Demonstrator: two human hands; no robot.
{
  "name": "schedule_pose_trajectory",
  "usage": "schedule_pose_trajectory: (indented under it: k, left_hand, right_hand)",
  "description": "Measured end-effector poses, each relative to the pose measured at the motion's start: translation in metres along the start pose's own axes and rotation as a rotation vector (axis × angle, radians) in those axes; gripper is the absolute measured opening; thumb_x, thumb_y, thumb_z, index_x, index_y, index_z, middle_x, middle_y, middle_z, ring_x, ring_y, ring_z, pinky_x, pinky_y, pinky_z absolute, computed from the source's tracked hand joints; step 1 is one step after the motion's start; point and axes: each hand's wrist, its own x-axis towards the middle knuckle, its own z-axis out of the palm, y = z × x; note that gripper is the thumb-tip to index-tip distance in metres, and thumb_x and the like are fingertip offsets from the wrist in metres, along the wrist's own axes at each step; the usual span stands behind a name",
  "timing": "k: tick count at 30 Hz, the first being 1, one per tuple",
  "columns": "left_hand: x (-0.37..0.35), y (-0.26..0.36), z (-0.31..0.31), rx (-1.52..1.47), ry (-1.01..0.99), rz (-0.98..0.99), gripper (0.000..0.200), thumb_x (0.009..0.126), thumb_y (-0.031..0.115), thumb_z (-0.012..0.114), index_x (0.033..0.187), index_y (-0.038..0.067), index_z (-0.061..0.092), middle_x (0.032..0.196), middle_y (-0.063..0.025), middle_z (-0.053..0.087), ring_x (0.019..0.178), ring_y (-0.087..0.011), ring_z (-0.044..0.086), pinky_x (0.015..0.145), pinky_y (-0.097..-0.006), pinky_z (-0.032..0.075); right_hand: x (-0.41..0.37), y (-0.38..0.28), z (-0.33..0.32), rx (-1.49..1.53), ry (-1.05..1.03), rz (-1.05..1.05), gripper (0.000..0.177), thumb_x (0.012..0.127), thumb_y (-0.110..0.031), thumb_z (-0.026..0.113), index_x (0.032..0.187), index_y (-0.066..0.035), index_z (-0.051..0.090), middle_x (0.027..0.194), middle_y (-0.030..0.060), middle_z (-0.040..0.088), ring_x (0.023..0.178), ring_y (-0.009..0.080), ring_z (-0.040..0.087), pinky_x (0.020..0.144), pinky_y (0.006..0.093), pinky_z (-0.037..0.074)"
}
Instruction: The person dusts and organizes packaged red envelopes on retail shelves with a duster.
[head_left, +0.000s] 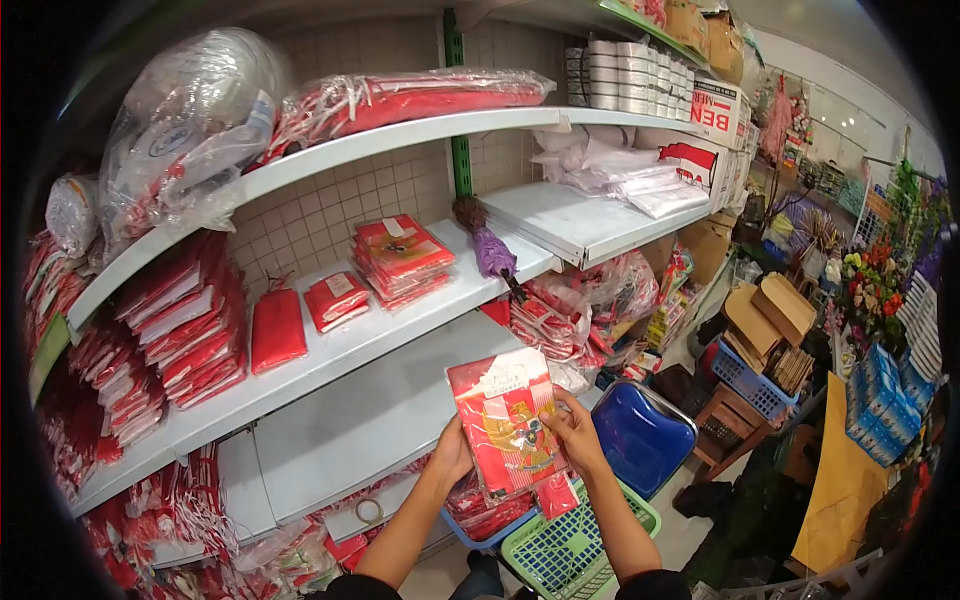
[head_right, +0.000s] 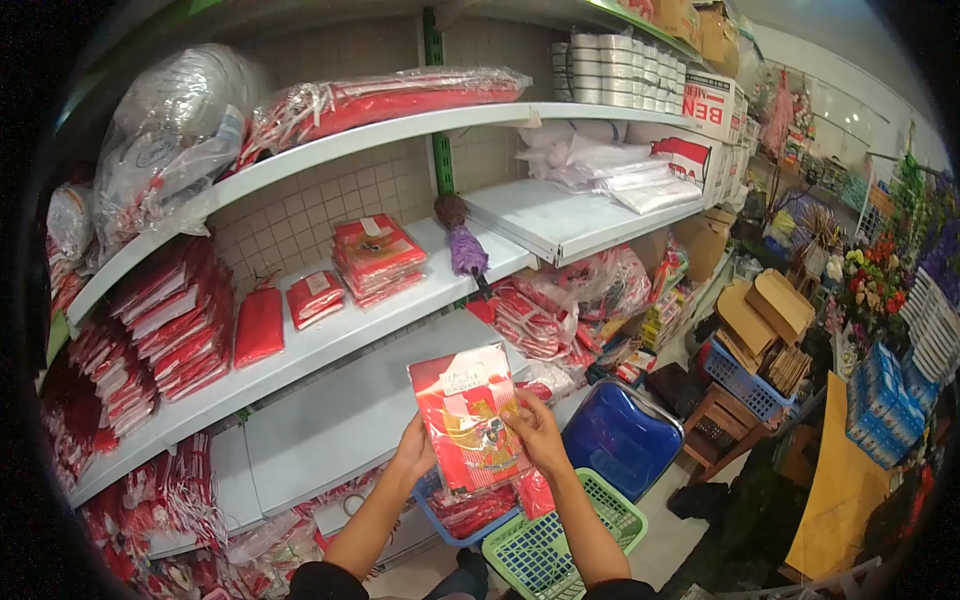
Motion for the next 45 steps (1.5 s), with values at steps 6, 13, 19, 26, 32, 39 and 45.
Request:
schedule_pose_trajectory:
  k: [6, 13, 19, 26, 32, 39, 45]
  left_hand:
    - [0.009, 0.038, 0.024, -0.31, -0.201, -0.02, 0.054, 0.089, 0.044, 0.041, 0.127, 0.006, 0.041, 0.125, -0.0129, 0.05, 0.111, -0.0273, 0.05, 0.092, -0.0435, 0.043]
    - [0.023, 0.099, 0.03, -0.387, -0.183, 0.032, 0.053, 0.088, 0.044, 0.038, 0.125, 0.005, 0.044, 0.123, -0.0162, 0.05, 0.106, -0.0332, 0.052, 0.09, -0.0502, 0.043]
    - [0.039, 0.117, 0.01, -0.325, -0.068, 0.094, 0.054, 0.087, 0.046, 0.04, 0.122, 0.005, 0.046, 0.119, -0.015, 0.052, 0.104, -0.0322, 0.053, 0.088, -0.0488, 0.044]
    - [0.058, 0.118, -0.011, -0.583, -0.609, 0.026, 0.056, 0.088, 0.047, 0.04, 0.125, 0.005, 0.044, 0.122, -0.0142, 0.05, 0.106, -0.0302, 0.052, 0.091, -0.0452, 0.043]
    - [0.041, 0.121, 0.012, -0.214, -0.071, 0.112, 0.059, 0.088, 0.049, 0.038, 0.128, 0.006, 0.041, 0.127, -0.0136, 0.047, 0.11, -0.0297, 0.049, 0.093, -0.0435, 0.041]
    - [0.033, 0.097, 0.007, -0.367, -0.304, 0.079, 0.057, 0.088, 0.05, 0.033, 0.125, 0.008, 0.043, 0.122, -0.0163, 0.05, 0.106, -0.0321, 0.051, 0.09, -0.0494, 0.042]
    - [0.002, 0.072, 0.034, -0.414, -0.249, 0.044, 0.057, 0.088, 0.051, 0.033, 0.122, 0.007, 0.045, 0.115, -0.014, 0.055, 0.101, -0.0325, 0.055, 0.088, -0.0489, 0.043]
  right_hand:
    - [0.026, -0.036, 0.057, -0.403, 0.019, -0.287, 0.023, 0.085, -0.011, 0.058, 0.105, -0.001, 0.055, 0.085, 0.008, 0.063, 0.072, 0.0102, 0.057, 0.059, 0.0216, 0.043]
    - [0.121, -0.11, 0.091, -1.196, 0.4, -0.857, 0.019, 0.082, -0.02, 0.059, 0.08, -0.001, 0.06, 0.078, 0.0102, 0.055, 0.07, 0.0266, 0.052, 0.069, 0.0353, 0.042]
    - [0.222, -0.088, 0.098, -1.82, 0.477, -0.551, 0.042, 0.076, -0.026, 0.065, 0.108, -0.008, 0.047, 0.098, 0.0144, 0.052, 0.088, 0.0329, 0.054, 0.076, 0.0384, 0.045]
    - [0.251, -0.029, 0.046, -1.611, 0.356, -0.292, 0.038, 0.084, -0.023, 0.054, 0.109, 0.001, 0.04, 0.08, 0.0264, 0.061, 0.075, 0.0411, 0.061, 0.065, 0.0485, 0.046]
    - [0.144, -0.005, 0.037, -0.927, 0.439, -0.619, 0.034, 0.087, -0.027, 0.052, 0.085, 0.007, 0.05, 0.069, 0.0224, 0.056, 0.058, 0.0336, 0.053, 0.055, 0.0427, 0.04]
    - [-0.027, 0.023, 0.044, -1.169, -0.022, -0.263, 0.022, 0.084, -0.016, 0.049, 0.083, 0.005, 0.053, 0.063, 0.025, 0.054, 0.056, 0.0408, 0.052, 0.054, 0.0442, 0.039]
    - [-0.08, 0.025, 0.04, -1.129, 0.091, -0.207, 0.028, 0.082, -0.014, 0.051, 0.103, 0.004, 0.049, 0.063, 0.0267, 0.055, 0.061, 0.0436, 0.055, 0.058, 0.0478, 0.043]
